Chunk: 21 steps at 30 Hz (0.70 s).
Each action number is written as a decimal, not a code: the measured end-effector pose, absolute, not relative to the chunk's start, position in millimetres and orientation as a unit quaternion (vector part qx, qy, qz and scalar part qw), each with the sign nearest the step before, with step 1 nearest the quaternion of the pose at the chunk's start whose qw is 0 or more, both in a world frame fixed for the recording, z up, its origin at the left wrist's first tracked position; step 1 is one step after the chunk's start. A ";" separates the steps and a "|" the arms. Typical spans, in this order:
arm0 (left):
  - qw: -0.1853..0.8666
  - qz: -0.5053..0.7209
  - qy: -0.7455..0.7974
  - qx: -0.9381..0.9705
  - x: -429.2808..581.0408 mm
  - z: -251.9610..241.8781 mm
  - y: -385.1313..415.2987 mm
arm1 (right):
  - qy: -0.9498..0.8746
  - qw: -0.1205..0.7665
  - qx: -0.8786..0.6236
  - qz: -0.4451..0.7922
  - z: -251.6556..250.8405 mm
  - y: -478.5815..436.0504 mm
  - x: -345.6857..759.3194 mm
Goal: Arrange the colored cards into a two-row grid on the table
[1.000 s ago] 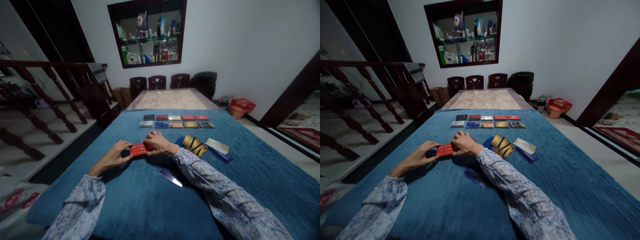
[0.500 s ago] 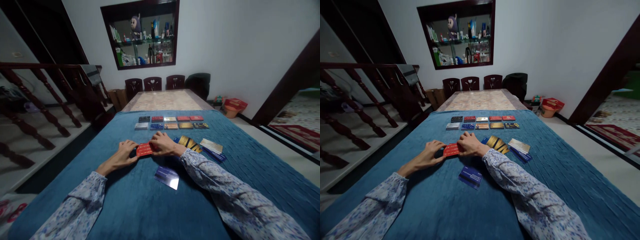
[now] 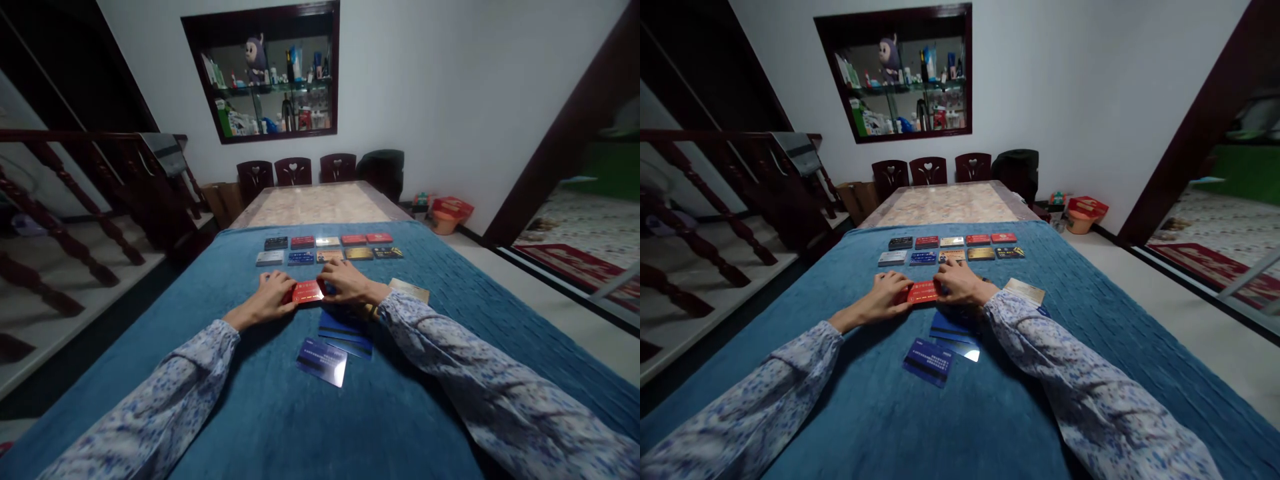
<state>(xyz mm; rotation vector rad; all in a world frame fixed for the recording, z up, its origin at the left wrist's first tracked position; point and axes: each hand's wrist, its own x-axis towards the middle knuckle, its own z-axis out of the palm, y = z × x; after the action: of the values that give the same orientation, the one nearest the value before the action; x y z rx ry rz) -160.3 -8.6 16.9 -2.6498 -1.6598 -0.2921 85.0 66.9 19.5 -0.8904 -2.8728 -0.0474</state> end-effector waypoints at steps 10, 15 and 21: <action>-0.026 -0.078 -0.522 -0.849 -124.1 17.7 36.8 | -0.946 0.048 -0.321 -0.004 24.6 96.1 124.4; -0.025 -0.070 -0.514 -0.855 -109.9 16.8 58.4 | -0.942 0.038 -0.333 -0.014 26.6 113.0 132.4; -0.027 -0.060 -0.516 -0.854 -94.2 23.7 75.7 | -0.947 0.040 -0.319 -0.014 36.3 126.1 141.8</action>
<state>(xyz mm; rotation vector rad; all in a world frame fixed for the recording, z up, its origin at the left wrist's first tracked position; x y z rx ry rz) -94.2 75.7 23.7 -2.7309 -1.6484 -0.1920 141.8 126.1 36.3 -0.9764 -2.9006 -0.0434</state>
